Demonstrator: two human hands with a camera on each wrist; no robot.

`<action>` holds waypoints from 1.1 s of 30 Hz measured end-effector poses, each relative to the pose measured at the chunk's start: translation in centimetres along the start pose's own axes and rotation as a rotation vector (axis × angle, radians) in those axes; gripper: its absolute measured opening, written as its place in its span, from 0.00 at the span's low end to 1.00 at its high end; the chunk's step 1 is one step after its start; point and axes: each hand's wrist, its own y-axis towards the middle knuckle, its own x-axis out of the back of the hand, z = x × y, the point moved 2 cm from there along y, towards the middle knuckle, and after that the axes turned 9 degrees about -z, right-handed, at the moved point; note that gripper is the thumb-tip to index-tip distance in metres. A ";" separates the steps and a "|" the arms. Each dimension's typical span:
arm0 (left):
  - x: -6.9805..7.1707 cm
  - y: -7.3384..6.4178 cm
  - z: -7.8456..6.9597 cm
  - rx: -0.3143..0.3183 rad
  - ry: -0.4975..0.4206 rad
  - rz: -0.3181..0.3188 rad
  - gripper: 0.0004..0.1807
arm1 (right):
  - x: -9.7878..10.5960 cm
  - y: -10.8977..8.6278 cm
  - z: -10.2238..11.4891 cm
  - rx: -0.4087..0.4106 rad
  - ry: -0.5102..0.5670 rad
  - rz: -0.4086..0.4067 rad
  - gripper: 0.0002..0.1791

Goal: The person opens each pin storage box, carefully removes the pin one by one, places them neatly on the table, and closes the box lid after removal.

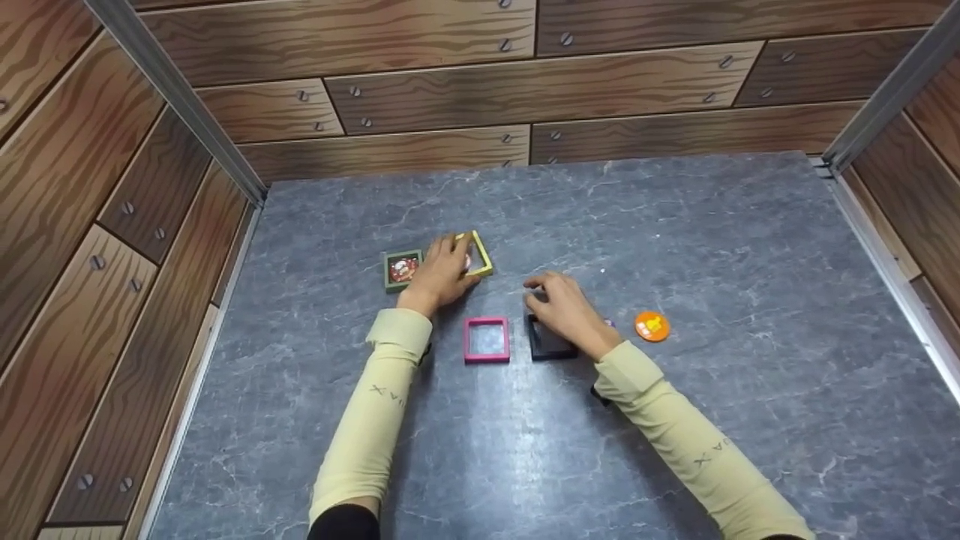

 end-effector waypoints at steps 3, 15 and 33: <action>0.0 0.0 0.0 -0.006 0.021 -0.001 0.45 | -0.2 0.2 0.2 0.005 0.009 -0.005 0.21; 0.2 -0.4 -0.1 -0.019 0.036 0.017 0.47 | -1.9 1.0 1.1 0.061 0.051 -0.037 0.20; 2.1 -1.6 -1.8 -0.153 -0.036 -0.036 0.48 | -1.4 1.4 1.9 0.024 0.175 0.000 0.25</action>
